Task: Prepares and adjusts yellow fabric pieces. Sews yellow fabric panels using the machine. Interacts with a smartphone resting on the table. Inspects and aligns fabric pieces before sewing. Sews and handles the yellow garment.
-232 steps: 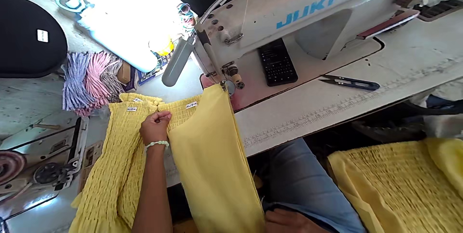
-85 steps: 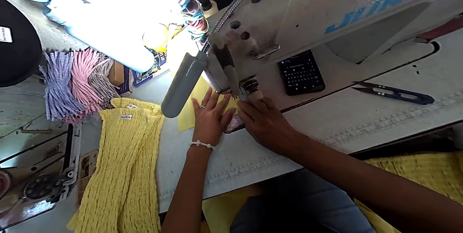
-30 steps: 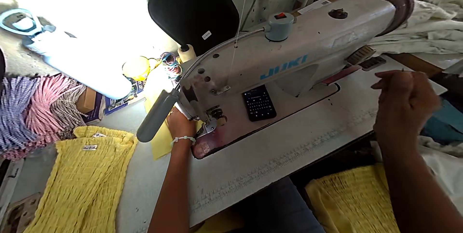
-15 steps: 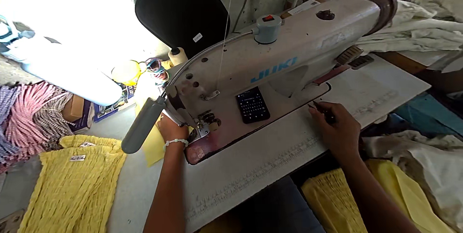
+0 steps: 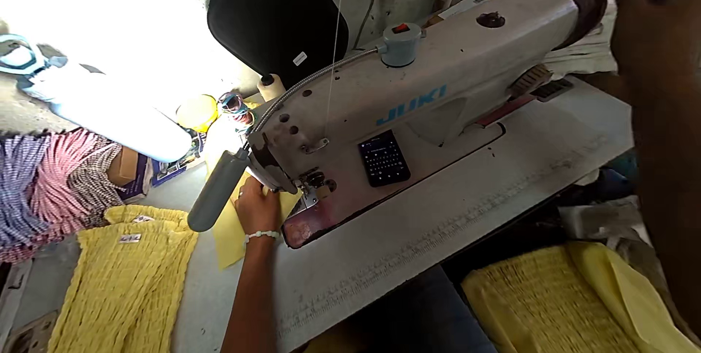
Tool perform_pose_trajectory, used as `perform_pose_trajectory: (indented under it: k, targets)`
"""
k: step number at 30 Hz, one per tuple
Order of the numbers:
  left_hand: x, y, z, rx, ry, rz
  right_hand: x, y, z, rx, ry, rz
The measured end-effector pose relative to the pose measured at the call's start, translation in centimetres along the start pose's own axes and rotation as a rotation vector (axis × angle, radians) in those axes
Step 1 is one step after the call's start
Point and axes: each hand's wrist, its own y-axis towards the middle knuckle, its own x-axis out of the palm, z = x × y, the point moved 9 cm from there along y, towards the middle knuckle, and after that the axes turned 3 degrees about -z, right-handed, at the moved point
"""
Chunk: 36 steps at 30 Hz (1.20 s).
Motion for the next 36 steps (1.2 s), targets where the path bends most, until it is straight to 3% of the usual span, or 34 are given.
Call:
perform_pose_trajectory:
  k: [3,8,12,15,20,22,28,32,36]
  targets:
    - [0.0,-0.5,0.0,-0.007,-0.018,0.003,1.6,2.6,-0.2,0.161,0.105,-0.111]
    - [0.0,-1.9,-0.1,0.002,-0.075,0.038,3.1,-0.6,2.5,0.102,0.442,0.089]
    - [-2.0,-2.3,-2.4,-0.132,-0.205,0.126,5.6,-3.4,3.9,0.149,0.798,0.072]
    - [-4.7,-2.2,-5.4,-0.284,-0.277,0.272,6.2,-4.0,4.5,0.182,0.809,0.073]
    - [-5.9,-5.2,-7.0,-0.278,-0.59,0.351,4.6,-9.8,4.4,0.285,0.67,0.15]
    - [-5.5,-8.1,-6.0,-0.266,-0.727,0.339,5.4,-15.0,1.4,0.267,0.607,0.042]
    - [-3.2,-15.6,-3.5,-0.193,-0.934,0.295,13.3,-29.6,-14.6,-0.258,0.392,-0.557]
    - [-1.7,-17.5,-2.2,-0.176,-1.042,0.312,15.3,-33.6,-22.6,-0.649,0.279,-0.399]
    - [-1.5,-17.6,-2.1,-0.169,-1.067,0.322,17.3,-35.1,-26.8,-0.771,0.183,-0.393]
